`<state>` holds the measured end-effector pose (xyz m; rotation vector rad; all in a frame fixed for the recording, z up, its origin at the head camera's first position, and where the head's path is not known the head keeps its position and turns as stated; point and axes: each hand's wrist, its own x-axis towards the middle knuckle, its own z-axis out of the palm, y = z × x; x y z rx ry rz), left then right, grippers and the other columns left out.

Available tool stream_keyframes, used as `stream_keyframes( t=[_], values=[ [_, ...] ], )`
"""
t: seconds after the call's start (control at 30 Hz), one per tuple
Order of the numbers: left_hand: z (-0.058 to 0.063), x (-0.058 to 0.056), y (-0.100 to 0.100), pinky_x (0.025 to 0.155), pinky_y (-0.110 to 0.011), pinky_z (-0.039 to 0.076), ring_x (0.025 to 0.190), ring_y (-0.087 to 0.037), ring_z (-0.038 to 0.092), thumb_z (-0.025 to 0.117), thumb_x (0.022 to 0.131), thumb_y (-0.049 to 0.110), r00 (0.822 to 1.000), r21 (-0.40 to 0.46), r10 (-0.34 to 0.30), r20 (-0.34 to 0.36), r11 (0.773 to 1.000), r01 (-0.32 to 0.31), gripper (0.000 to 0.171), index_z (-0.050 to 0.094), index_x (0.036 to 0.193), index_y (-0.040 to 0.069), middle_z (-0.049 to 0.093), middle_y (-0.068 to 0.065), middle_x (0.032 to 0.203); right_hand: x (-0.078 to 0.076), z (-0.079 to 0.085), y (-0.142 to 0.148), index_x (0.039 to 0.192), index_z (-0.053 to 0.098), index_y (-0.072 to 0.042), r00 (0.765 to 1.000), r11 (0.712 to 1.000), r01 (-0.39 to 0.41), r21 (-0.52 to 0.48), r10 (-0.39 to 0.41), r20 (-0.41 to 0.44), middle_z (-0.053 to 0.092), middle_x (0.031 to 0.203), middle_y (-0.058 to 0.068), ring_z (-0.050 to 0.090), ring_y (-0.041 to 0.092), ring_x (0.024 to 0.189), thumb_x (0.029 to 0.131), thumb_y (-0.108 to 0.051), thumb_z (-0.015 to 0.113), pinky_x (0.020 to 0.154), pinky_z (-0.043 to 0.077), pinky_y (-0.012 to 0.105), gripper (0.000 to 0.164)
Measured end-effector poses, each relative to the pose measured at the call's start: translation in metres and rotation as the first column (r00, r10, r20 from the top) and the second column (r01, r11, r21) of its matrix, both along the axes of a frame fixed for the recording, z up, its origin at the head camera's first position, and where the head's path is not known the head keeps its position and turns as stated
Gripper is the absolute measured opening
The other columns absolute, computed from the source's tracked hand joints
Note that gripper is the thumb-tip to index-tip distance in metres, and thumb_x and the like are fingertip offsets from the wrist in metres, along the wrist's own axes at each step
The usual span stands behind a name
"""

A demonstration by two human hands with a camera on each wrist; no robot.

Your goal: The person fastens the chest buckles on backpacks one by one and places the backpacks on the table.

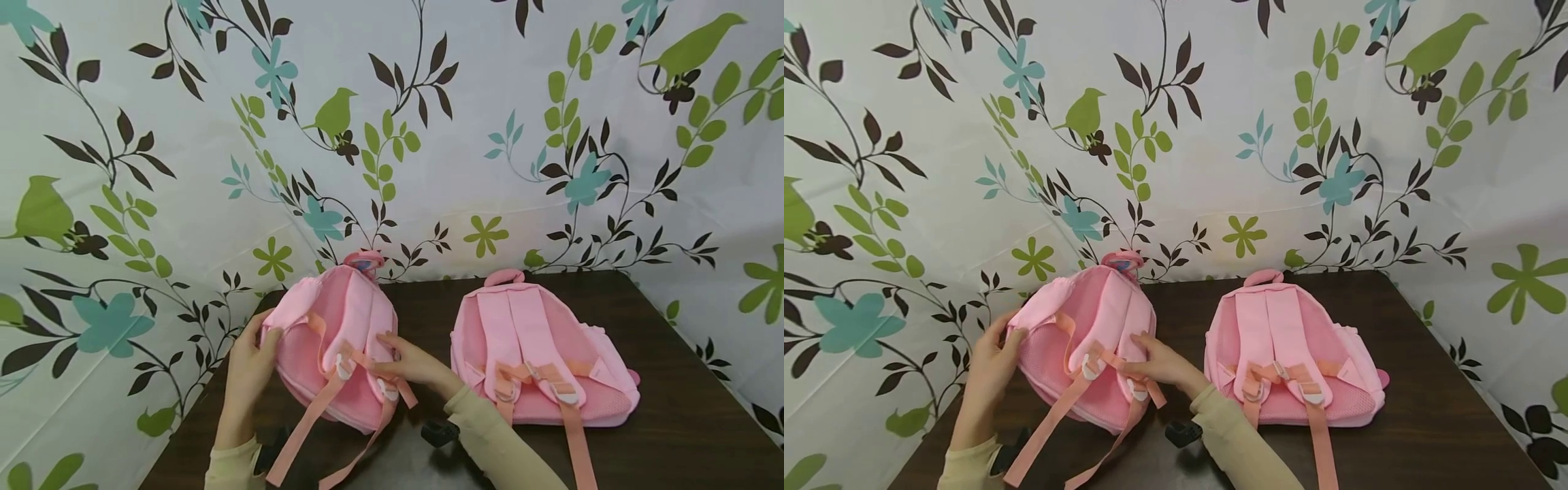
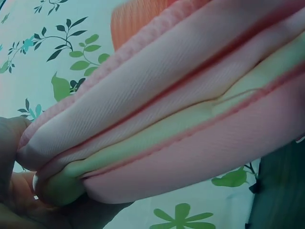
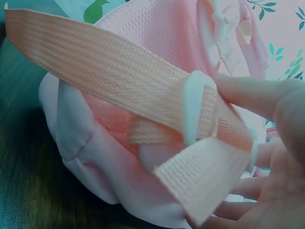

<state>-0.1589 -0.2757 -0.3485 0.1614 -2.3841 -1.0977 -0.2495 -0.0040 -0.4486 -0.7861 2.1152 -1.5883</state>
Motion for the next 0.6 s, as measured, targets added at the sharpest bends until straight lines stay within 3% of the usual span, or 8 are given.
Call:
stream_keyframes(
  t=[0.2, 0.43, 0.6],
  values=[
    [-0.006, 0.003, 0.004, 0.068, -0.025, 0.047, 0.085, -0.028, 0.057, 0.052, 0.104, 0.022, 1.0, 0.032, 0.011, -0.006, 0.999, -0.011, 0.038, 0.058, 0.137, 0.005, 0.063, -0.022, 0.122, -0.002, 0.0, 0.002, 0.157, 0.033, -0.008, 0.998, 0.997, -0.051, 0.064, 0.052, -0.02, 0.013, 0.166, 0.019, 0.016, 0.04, 0.15, 0.09, -0.038, 0.074, 0.115, 0.022, 0.061, 0.085],
    [-0.017, 0.003, 0.003, 0.073, -0.025, 0.043, 0.089, -0.028, 0.055, 0.051, 0.103, 0.017, 1.0, 0.048, 0.025, -0.019, 0.999, -0.024, 0.036, 0.06, 0.135, 0.004, 0.063, -0.021, 0.123, -0.004, -0.001, 0.008, 0.157, 0.034, -0.009, 0.996, 0.991, -0.068, 0.118, 0.074, -0.047, 0.013, 0.166, 0.018, 0.017, 0.04, 0.15, 0.089, -0.044, 0.073, 0.115, 0.021, 0.062, 0.086],
    [-0.024, 0.005, 0.003, 0.078, -0.032, 0.041, 0.093, -0.028, 0.053, 0.049, 0.103, 0.019, 0.999, 0.066, 0.048, 0.006, 0.997, -0.048, 0.036, 0.06, 0.134, 0.005, 0.063, -0.02, 0.124, -0.004, 0.0, 0.011, 0.156, 0.036, -0.011, 0.996, 0.987, -0.056, 0.15, 0.066, -0.061, 0.017, 0.166, 0.016, 0.019, 0.039, 0.15, 0.088, -0.05, 0.072, 0.115, 0.023, 0.061, 0.086]
  ],
)
